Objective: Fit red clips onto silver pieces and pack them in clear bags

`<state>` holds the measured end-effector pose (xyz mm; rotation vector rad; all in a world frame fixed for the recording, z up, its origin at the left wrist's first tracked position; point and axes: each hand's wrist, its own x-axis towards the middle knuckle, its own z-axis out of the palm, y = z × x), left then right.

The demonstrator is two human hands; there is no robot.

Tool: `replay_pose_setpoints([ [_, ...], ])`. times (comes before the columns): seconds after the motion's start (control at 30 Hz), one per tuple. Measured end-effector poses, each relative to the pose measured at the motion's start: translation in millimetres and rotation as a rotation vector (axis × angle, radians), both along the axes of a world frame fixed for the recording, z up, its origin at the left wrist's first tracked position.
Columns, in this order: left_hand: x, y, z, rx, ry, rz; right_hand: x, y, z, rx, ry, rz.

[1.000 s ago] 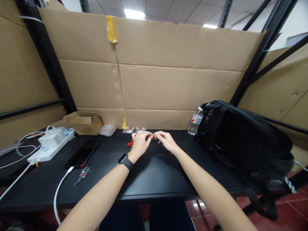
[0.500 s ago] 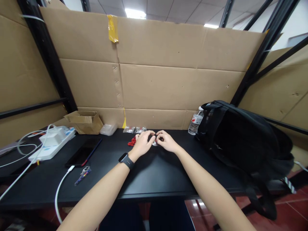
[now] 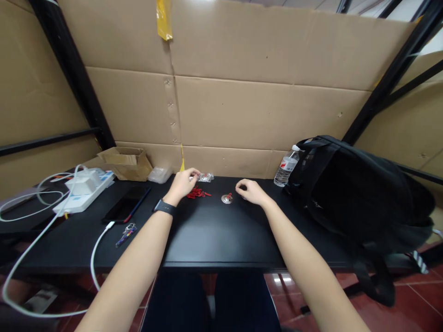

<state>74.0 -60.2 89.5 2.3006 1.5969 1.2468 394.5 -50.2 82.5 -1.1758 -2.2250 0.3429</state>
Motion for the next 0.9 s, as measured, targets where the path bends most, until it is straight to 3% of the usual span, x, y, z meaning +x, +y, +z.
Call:
replay_pose_setpoints([
  [0.07,-19.1,3.1,0.5,-0.068,-0.003,0.039,13.2,5.0,1.8,-0.033,-0.030,-0.037],
  [0.17,-23.3,4.1,-7.0,-0.060,0.075,-0.004,28.0,11.4,0.8,-0.036,-0.067,-0.091],
  [0.3,0.6,4.1,-22.5,-0.022,0.299,-0.167,37.6,15.0,-2.9,-0.077,-0.133,-0.126],
  [0.43,24.8,0.3,-31.5,-0.033,0.412,-0.155,41.3,14.0,-4.5,-0.199,-0.190,-0.065],
  [0.77,49.0,-14.0,-30.7,-0.067,0.305,-0.153,42.1,13.2,-2.6,-0.251,-0.133,-0.033],
  [0.9,52.1,-14.9,-26.3,-0.059,0.143,-0.257,44.3,12.0,-0.3,-0.246,-0.142,-0.036],
])
